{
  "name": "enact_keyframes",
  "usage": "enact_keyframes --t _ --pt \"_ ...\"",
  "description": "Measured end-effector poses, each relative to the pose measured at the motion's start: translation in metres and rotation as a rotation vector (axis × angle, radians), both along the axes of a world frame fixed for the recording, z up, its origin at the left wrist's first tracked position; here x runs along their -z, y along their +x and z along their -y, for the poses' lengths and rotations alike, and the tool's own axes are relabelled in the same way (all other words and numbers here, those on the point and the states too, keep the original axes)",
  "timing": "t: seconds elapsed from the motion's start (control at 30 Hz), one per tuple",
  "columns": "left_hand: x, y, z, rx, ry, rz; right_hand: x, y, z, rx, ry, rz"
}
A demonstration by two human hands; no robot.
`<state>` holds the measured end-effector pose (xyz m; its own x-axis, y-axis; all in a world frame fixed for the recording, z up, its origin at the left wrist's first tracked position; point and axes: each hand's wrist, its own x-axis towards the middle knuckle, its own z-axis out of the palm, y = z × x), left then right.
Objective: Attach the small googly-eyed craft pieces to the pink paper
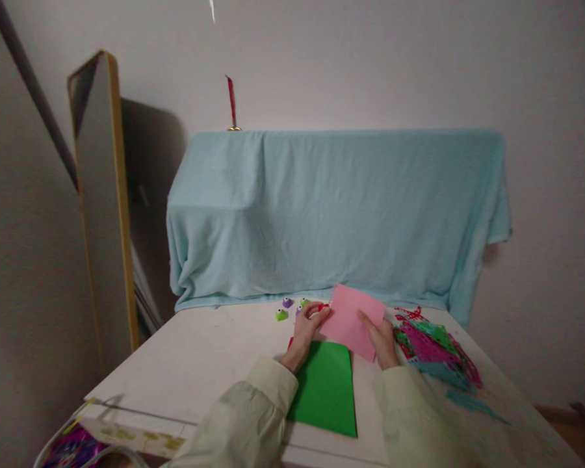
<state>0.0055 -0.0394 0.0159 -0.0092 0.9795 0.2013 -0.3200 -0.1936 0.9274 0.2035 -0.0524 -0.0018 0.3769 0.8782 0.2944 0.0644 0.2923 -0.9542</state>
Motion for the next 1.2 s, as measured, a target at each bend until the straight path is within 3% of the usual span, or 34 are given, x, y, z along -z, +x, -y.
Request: enact_keyframes --t 0.2,0.47,0.67,0.9,1.2 --pt "-0.0001 0.0003 0.0012 -0.04 0.003 -0.036 0.0011 -0.0002 0.0004 -0.002 0.019 -0.001" --pt "0.001 -0.0018 0.0039 0.047 0.032 -0.005 -0.0009 -0.0025 0.0017 -0.032 -0.015 0.041" --pt "0.0031 -0.0017 0.0025 0.031 0.038 -0.025 -0.0005 -0.002 0.0016 -0.039 -0.019 0.005" --pt "0.0037 -0.001 0.0051 0.161 0.0 0.017 -0.0036 -0.0049 0.0038 -0.074 -0.02 0.031" --pt "0.0024 0.0015 0.0054 0.196 -0.058 0.068 0.0004 -0.0041 0.0012 -0.097 -0.026 0.026"
